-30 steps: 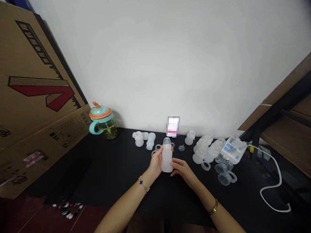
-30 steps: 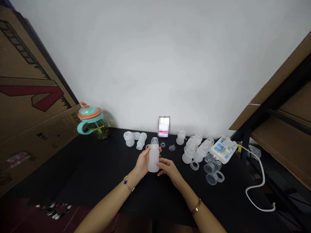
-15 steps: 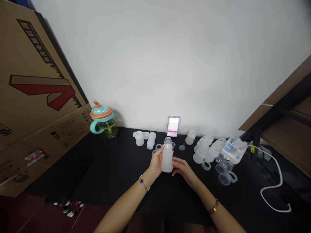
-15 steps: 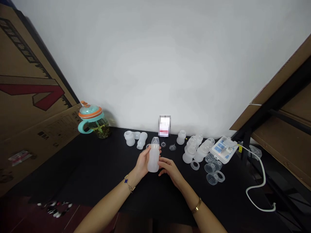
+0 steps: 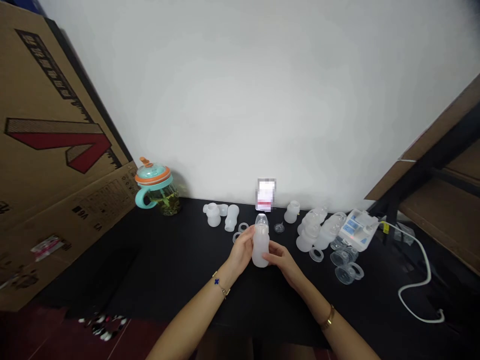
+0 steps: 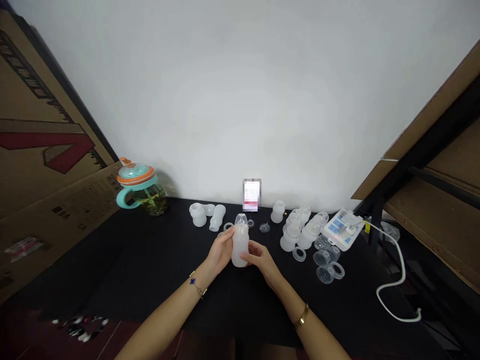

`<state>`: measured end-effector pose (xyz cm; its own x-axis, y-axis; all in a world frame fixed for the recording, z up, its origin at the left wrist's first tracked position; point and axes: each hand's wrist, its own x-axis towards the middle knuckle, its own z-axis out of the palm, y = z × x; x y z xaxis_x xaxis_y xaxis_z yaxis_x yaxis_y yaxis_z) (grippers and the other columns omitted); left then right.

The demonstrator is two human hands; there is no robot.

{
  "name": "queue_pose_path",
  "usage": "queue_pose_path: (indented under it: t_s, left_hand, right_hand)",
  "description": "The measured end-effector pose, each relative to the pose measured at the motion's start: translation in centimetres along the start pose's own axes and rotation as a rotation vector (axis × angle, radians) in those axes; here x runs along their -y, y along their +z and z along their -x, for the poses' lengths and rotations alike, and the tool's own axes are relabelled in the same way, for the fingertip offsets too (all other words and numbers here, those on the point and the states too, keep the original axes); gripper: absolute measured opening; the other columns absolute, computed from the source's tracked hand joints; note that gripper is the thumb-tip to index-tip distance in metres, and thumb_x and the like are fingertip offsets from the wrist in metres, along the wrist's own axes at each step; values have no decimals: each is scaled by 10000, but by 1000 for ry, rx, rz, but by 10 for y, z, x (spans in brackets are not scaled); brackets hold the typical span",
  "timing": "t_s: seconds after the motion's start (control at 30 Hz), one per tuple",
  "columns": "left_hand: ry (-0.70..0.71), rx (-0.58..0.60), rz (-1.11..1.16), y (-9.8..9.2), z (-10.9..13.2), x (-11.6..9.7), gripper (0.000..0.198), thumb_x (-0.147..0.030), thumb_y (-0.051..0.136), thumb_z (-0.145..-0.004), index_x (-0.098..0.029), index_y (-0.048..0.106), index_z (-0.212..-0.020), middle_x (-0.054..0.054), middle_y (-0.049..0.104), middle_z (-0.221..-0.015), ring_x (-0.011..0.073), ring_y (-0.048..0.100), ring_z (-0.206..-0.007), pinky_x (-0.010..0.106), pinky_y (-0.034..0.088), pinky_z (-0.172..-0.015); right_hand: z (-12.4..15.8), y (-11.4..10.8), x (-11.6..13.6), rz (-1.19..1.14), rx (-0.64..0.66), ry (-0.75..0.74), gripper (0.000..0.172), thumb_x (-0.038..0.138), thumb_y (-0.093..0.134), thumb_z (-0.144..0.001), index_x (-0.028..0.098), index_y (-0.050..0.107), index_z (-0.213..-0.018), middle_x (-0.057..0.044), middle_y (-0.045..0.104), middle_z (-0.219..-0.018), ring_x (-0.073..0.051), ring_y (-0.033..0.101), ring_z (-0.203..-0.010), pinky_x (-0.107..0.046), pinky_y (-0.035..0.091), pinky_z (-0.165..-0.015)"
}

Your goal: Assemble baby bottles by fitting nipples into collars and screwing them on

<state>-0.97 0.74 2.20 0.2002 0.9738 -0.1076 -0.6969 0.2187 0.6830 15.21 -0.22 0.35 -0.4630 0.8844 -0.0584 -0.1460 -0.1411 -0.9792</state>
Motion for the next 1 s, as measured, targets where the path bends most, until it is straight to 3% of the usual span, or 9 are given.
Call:
queue_pose_path:
  t_s: [0.1, 0.23, 0.37, 0.47, 0.53, 0.6, 0.67, 0.83, 1.0]
  left_hand:
    - [8, 52, -86, 1, 3, -1, 375, -361, 815, -726, -145, 743, -1024, 91, 754, -994, 271, 674, -1024, 325, 493, -879]
    - [30, 77, -188, 0, 5, -1, 391, -330, 787, -741, -133, 764, -1078, 127, 763, -1063, 324, 652, -1112, 391, 447, -987]
    - [83, 157, -269, -2, 5, 0, 376, -297, 707, -802, -135, 759, -1138, 140, 696, -1262, 347, 537, -1302, 437, 318, -1149]
    - [81, 166, -319, -2, 5, 1, 412, -322, 695, -822, -171, 731, -1204, 115, 645, -1348, 350, 479, -1362, 466, 274, -1187]
    - [89, 175, -388, -2, 6, 2, 428, -338, 701, -829, -182, 719, -1227, 108, 621, -1379, 347, 440, -1395, 474, 254, -1203]
    - [87, 193, -432, -2, 6, 4, 433, -352, 709, -830, -198, 714, -1235, 95, 618, -1383, 338, 437, -1400, 472, 261, -1207]
    - [76, 206, -448, -2, 6, 5, 446, -364, 719, -825, -210, 708, -1243, 84, 618, -1384, 330, 447, -1395, 469, 275, -1206]
    - [60, 211, -497, 1, 7, 6, 485, -380, 765, -787, -222, 707, -1242, 87, 621, -1378, 331, 475, -1375, 480, 277, -1204]
    - [63, 210, -518, 0, 6, 10, 452, -381, 770, -790, -233, 724, -1214, 93, 643, -1351, 326, 523, -1334, 467, 345, -1168]
  right_hand:
    - [0, -2, 1, 56, -59, -95, 506, 333, 854, -707, 258, 698, -1182, -39, 731, -1113, -263, 646, -1068, -396, 494, -936]
    - [1, -5, -1, 151, -148, -188, 583, 352, 863, -681, 260, 660, -1220, -51, 713, -1155, -296, 647, -1081, -438, 518, -913]
    - [2, -8, -7, 340, -286, -386, 561, 348, 828, -728, 258, 623, -1243, -63, 681, -1225, -284, 627, -1142, -454, 469, -1025]
    - [4, -10, -10, 359, -408, -452, 908, 339, 805, -757, 298, 303, -1513, -86, 650, -1286, -275, 633, -1154, -458, 486, -1015]
    - [5, -11, -10, 378, -447, -475, 1039, 346, 791, -775, 291, 122, -1568, -115, 612, -1341, -280, 620, -1187, -455, 493, -1013]
    - [7, -13, -9, 436, -491, -493, 1010, 358, 776, -789, 271, 137, -1566, -144, 559, -1399, -291, 600, -1217, -445, 501, -1006]
    - [8, -15, -7, 523, -545, -513, 904, 367, 765, -797, 250, 253, -1533, -163, 523, -1429, -303, 598, -1210, -438, 522, -974]
    - [9, -22, -3, 730, -614, -589, 634, 358, 719, -834, 243, 472, -1407, -149, 597, -1337, -303, 632, -1131, -443, 560, -902]
    - [8, -29, 4, 909, -659, -698, 578, 302, 654, -889, 248, 455, -1430, -143, 600, -1358, -305, 596, -1220, -467, 547, -953]
